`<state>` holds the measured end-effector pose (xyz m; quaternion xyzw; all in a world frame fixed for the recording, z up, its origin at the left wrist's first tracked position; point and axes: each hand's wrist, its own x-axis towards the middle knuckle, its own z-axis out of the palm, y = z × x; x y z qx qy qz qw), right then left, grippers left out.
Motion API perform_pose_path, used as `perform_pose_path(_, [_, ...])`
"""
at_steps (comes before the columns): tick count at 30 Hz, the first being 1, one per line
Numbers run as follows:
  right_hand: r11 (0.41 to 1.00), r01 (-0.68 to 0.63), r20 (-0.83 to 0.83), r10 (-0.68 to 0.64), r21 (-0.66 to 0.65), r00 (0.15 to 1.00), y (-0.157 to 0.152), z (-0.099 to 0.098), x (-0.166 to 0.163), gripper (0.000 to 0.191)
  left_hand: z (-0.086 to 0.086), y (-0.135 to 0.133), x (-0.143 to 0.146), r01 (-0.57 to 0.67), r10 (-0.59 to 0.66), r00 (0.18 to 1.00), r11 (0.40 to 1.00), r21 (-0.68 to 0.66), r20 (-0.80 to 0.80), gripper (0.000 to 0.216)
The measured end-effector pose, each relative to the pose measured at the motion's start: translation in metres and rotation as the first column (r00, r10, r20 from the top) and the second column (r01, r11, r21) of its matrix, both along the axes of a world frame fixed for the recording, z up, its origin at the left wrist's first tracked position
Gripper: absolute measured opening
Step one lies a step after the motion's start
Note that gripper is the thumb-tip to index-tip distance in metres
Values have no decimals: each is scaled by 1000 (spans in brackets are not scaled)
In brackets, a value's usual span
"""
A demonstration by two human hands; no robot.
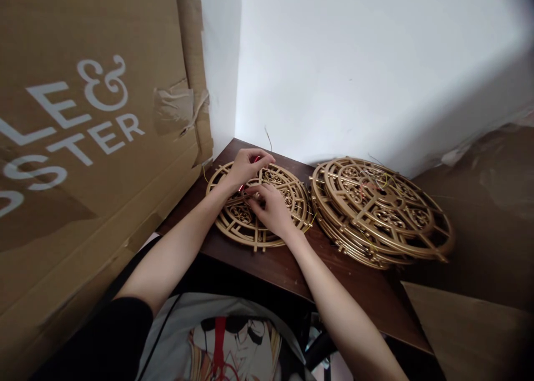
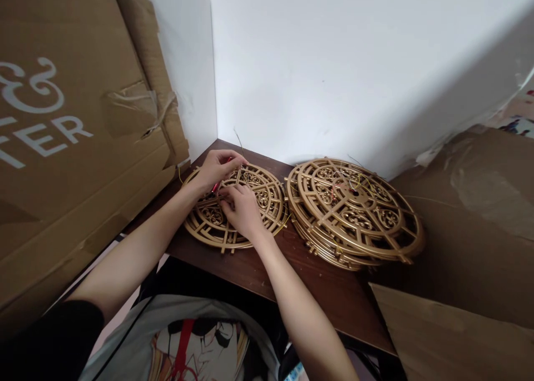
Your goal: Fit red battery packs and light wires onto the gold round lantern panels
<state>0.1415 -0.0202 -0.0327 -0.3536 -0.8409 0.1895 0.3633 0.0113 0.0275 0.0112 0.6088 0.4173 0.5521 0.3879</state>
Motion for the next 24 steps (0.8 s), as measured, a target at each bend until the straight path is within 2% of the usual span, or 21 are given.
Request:
perform_pose_path(3, [997,-36,-51,33,-61,998,-1,2,0,28,-1,1,-1,-13,16,999,998,-56,48,12])
perform_pose_path(6, [994,-60,-107,50,-96,993,-1,4,0,22,-3,3,-2,-14,23,996,995,-100,88,12])
perform_pose_path(12, [962,-45,-282,-34,-268,959,3,7,7,16,-11,13,-8,-11,56,979,974,-225,194,13])
perform_pose_path(16, [907,-119,-444,-81,-405,892,8,8,12,19,-12,16,-10,-13,96,972,934,-356,216,11])
perform_pose_path(20, [843,-226,-597,-134,-489,791,11,7,12,22,-11,14,-8,-60,151,969,914,-402,197,15])
perform_pose_path(24, [823,-234,-646,-196,-518,738,11,8,11,24,-12,14,-7,-64,164,965,902,-426,202,37])
